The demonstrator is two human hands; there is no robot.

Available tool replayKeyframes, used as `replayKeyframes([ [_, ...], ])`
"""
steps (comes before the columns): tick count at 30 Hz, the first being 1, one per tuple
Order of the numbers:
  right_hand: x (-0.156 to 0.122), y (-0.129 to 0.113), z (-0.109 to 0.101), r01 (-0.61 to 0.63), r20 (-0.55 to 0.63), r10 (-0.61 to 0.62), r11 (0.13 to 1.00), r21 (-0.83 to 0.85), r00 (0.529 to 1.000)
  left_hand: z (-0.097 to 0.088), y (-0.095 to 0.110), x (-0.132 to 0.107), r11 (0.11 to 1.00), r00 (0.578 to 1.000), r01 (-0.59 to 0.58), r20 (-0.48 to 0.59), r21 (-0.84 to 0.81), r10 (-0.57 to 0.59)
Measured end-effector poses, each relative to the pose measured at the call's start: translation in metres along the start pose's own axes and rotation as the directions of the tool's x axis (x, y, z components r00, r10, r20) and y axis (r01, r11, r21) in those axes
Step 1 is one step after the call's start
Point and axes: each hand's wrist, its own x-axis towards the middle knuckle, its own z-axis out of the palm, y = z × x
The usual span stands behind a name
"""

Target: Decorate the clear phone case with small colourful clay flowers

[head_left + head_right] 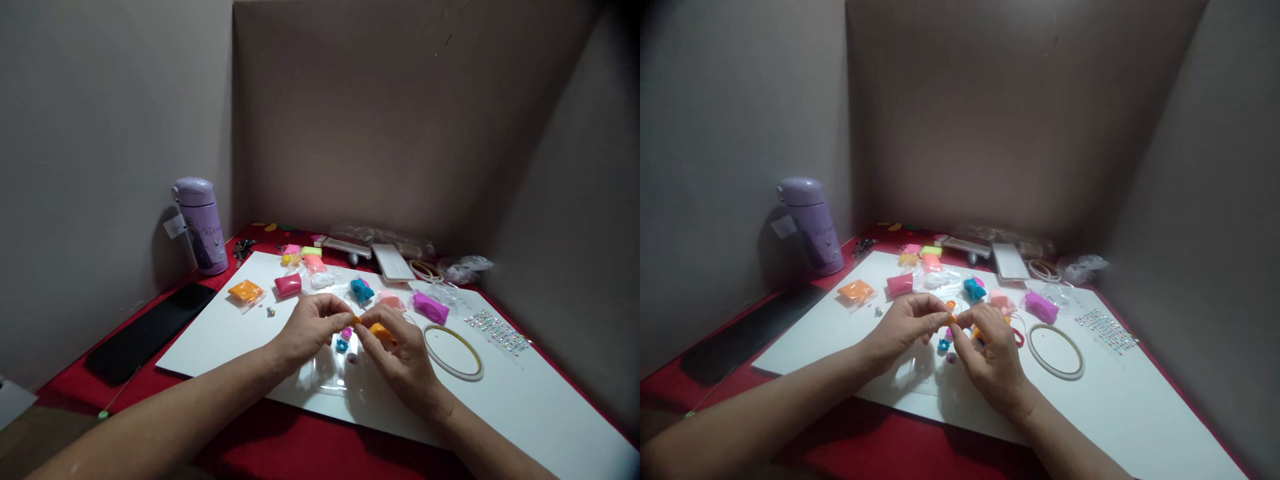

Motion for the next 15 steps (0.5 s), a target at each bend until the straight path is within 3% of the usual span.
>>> replayKeyframes([
  [5, 0.0001, -0.0004, -0.0008, 0.007, 0.005, -0.007, 1.000, 0.005, 1.000, 0.0000, -0.0009, 0.0005, 0.998, 1.000, 0.007, -0.007, -0.056, -0.008],
  [15, 0.0022, -0.0002, -0.0024, 0.035, -0.009, -0.035, 0.999, -0.003, 0.999, 0.0012, 0.0024, -0.0018, 0.999, 0.999, -0.017, 0.029, 0.035, 0.016],
])
